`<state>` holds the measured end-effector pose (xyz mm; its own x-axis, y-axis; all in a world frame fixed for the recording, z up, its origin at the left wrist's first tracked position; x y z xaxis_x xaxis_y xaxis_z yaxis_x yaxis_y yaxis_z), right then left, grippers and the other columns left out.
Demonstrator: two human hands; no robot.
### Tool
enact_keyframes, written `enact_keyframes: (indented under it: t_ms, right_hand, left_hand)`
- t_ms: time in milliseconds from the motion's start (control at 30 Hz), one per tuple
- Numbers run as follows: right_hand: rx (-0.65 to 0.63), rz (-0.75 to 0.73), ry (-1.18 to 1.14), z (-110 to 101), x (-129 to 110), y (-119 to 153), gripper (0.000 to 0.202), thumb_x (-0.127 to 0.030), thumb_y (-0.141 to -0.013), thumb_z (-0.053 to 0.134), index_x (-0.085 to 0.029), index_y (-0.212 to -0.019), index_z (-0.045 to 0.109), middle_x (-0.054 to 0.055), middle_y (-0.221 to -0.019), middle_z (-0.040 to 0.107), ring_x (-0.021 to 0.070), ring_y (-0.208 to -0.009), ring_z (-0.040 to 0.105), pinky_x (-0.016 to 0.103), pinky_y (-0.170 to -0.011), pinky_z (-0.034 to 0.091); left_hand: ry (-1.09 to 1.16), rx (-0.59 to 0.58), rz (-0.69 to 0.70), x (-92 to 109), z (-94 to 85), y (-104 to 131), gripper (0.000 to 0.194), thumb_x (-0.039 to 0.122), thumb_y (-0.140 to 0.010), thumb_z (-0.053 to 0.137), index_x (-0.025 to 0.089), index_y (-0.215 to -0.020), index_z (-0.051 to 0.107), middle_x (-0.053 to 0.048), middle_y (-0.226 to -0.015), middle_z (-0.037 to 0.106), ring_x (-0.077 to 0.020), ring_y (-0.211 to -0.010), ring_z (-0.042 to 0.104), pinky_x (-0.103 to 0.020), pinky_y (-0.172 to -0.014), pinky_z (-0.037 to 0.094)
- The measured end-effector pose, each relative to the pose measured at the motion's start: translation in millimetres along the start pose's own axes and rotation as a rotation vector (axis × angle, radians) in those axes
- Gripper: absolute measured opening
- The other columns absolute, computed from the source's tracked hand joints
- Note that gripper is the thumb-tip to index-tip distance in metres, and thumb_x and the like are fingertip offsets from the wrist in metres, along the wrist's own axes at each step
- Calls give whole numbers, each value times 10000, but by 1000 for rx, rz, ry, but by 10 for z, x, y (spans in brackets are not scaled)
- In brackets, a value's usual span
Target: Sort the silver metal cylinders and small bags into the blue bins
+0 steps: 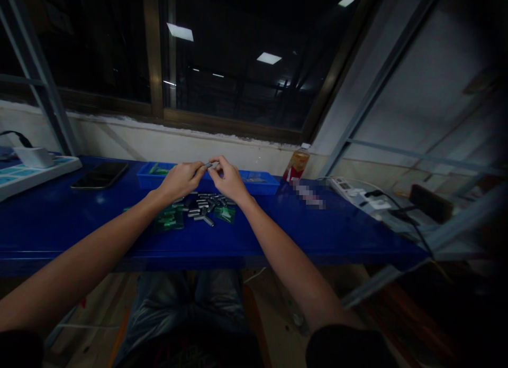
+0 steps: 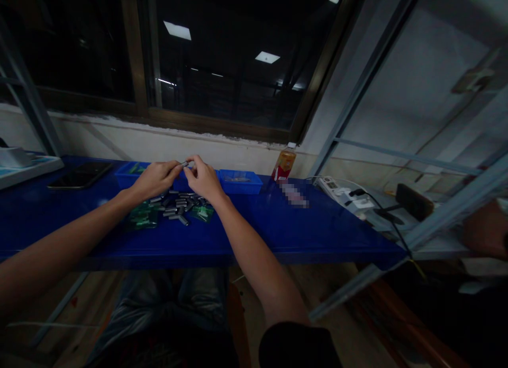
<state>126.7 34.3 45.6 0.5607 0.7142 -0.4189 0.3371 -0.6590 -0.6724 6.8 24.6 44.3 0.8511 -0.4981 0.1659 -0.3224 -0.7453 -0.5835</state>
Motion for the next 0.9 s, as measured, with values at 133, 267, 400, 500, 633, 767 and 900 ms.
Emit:
enact_keyframes:
  t_ms: [133,267,400,500,633,767,900]
  right_hand:
    - [-20,-44,-14,31,15,-7,221,-230,-827,436,-203,-1038,496,-19,-726,575,111,-662,540,222,-638,394]
    - [-13,-54,-2,57,51,-15,171,-309,-848,436,-181,-929,517,0,-732,590,118,-672,550,222,-631,385]
    - [-2,-6,58,41,71,-15,235,-338,-887,365,-183,-846,538,7,-699,596,129,-651,551,231,-619,375]
    - [-19,18,99,37,63,-19,276,-331,-897,343,-189,-767,540,10,-662,591,135,-636,546,235,-607,370]
    - [-24,31,81,53,56,-15,286,-341,-898,337,-192,-756,536,-2,-629,564,128,-626,536,227,-600,366]
    - [-5,-16,6,59,31,9,198,-320,-855,422,-186,-972,508,-37,-635,535,111,-590,517,217,-593,369]
    - [8,-73,3,43,-5,16,178,-251,-817,459,-189,-975,512,-37,-661,539,102,-601,516,210,-601,373]
  left_hand:
    - [63,-54,29,9,37,2,392,342,-907,255,152,-851,594,-77,-743,664,-166,-648,600,-257,-628,398]
    - [117,5,27,8,-19,16,387,354,-904,267,148,-864,592,-70,-736,653,-169,-653,595,-261,-627,405]
    - [215,64,56,25,-45,22,330,354,-846,426,162,-1096,521,-51,-843,664,-147,-671,599,-239,-632,424]
    - [228,97,91,36,-30,16,287,319,-824,475,170,-1061,536,-48,-849,662,-139,-674,595,-233,-635,430]
    - [195,116,57,-5,1,3,259,317,-856,431,165,-1024,556,-69,-874,670,-162,-730,610,-246,-654,430]
    - [152,112,18,-43,8,-3,307,330,-895,343,150,-974,578,-79,-841,673,-181,-747,618,-262,-680,421]
    - [131,68,-6,-45,10,-4,369,343,-905,294,149,-879,606,-71,-749,666,-182,-697,612,-264,-670,414]
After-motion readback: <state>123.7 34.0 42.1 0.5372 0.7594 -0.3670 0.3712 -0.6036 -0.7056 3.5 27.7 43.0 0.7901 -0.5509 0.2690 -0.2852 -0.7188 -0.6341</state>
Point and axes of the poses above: each hand's wrist, its own y-axis away from the middle knuckle, its own z-axis out of the palm, x = y × z, the point moved 6 cm from there along -y, towards the middle knuckle
